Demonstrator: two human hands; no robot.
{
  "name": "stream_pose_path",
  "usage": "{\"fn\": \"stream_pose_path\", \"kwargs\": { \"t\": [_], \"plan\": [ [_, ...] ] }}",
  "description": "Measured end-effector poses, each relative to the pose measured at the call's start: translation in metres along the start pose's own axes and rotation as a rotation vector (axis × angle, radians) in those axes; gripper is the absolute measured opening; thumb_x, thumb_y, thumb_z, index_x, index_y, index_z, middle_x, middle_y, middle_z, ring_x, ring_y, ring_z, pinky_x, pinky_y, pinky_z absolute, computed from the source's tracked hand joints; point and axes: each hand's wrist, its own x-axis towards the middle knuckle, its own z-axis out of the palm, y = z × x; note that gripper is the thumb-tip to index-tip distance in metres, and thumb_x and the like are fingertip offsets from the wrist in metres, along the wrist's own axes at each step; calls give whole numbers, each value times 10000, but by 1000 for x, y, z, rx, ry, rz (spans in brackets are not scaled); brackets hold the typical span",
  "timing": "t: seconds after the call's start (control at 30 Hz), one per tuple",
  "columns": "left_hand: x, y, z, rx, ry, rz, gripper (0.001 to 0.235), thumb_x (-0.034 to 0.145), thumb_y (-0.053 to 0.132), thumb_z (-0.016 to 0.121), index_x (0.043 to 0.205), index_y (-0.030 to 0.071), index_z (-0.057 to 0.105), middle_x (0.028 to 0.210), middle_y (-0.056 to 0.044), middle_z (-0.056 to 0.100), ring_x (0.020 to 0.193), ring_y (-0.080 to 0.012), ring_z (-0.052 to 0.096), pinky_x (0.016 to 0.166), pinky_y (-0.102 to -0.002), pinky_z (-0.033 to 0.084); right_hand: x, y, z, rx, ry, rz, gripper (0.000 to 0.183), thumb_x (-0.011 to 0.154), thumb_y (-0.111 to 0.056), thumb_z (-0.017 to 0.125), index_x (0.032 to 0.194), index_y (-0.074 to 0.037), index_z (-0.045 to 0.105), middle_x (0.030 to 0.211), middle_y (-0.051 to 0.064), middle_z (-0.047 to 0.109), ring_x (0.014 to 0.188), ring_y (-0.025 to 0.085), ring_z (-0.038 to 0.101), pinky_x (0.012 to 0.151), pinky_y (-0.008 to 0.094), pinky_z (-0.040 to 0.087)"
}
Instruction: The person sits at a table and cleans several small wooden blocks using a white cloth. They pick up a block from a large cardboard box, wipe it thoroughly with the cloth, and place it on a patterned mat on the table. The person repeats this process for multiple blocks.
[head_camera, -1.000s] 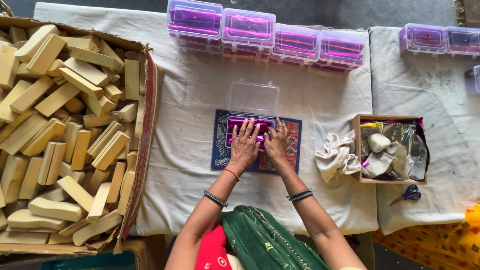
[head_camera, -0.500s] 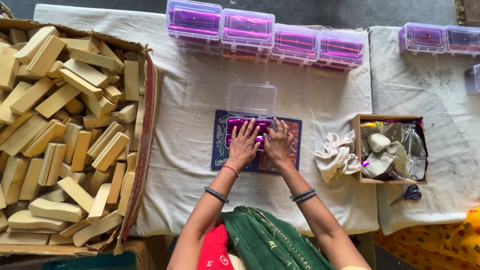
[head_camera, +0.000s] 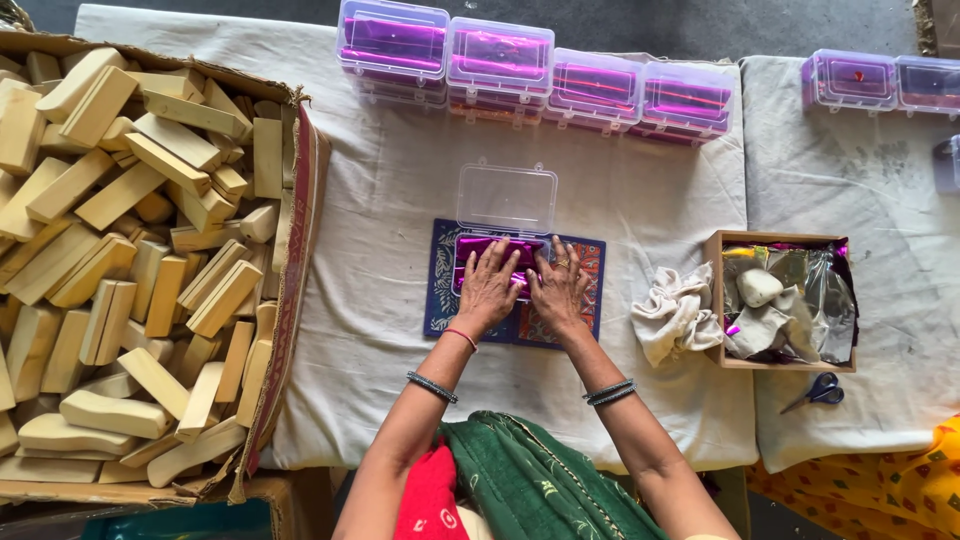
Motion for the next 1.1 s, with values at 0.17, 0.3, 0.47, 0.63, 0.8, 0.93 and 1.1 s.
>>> {"fn": "stream_pose_path", "kwargs": {
  "t": [0.17,0.3,0.47,0.63,0.8,0.93,1.1],
  "plan": [
    [-9,-10,-10,-61,161,-149,563,984,344,600,1477,85,519,1593,-112,402,1540,-274,296,1280,-550,188,-12,-1,-12,29,96,12,430,928,-303,716,1338,-180,678,1550,12,466,1474,241,349,1121,467,327],
    [-17,-19,-29,143,136,-263,592,974,358,584,1477,55,508,1557,-100,453,1527,-271,282,1261,-577,75,-12,-10,-27,59,106,-39,463,928,-315,698,1370,-178,674,1567,59,425,1452,275,319,1081,496,318],
    [-14,-29,-17,201,96,-226,618,966,381,562,1484,51,488,1559,-102,432,1518,-277,259,1221,-605,29,-3,-3,-3,-14,-4,8,414,957,-359,639,1349,-232,675,1625,76,350,1470,311,275,1066,550,292],
    [-19,-24,-27,145,75,-252,615,949,368,579,1478,68,487,1552,-98,430,1502,-276,252,1189,-648,64,-7,1,-5,42,29,-28,388,957,-322,656,1321,-191,691,1603,104,381,1462,324,260,1073,563,283],
    [-40,-32,-28,-304,369,-334,505,1015,306,586,1474,106,521,1547,-106,500,1471,-282,414,1213,-486,374,4,17,-12,376,207,82,303,964,-242,687,1235,-107,682,1442,88,570,1381,245,522,1159,407,465],
    [-53,-57,4,-818,401,-539,539,1037,358,529,1518,117,502,1519,-82,542,1361,-247,574,1166,-421,479,55,33,-8,748,151,227,545,904,-289,725,1381,-55,605,1409,129,586,1342,279,569,1101,382,471],
    [-66,-54,3,-1514,267,-694,691,1048,498,384,1621,132,265,1584,-52,465,1451,-216,433,1184,-470,322,95,18,-33,1340,-164,556,700,935,-538,593,1506,-187,390,1481,37,505,1345,198,443,938,404,438]
  ]
}}
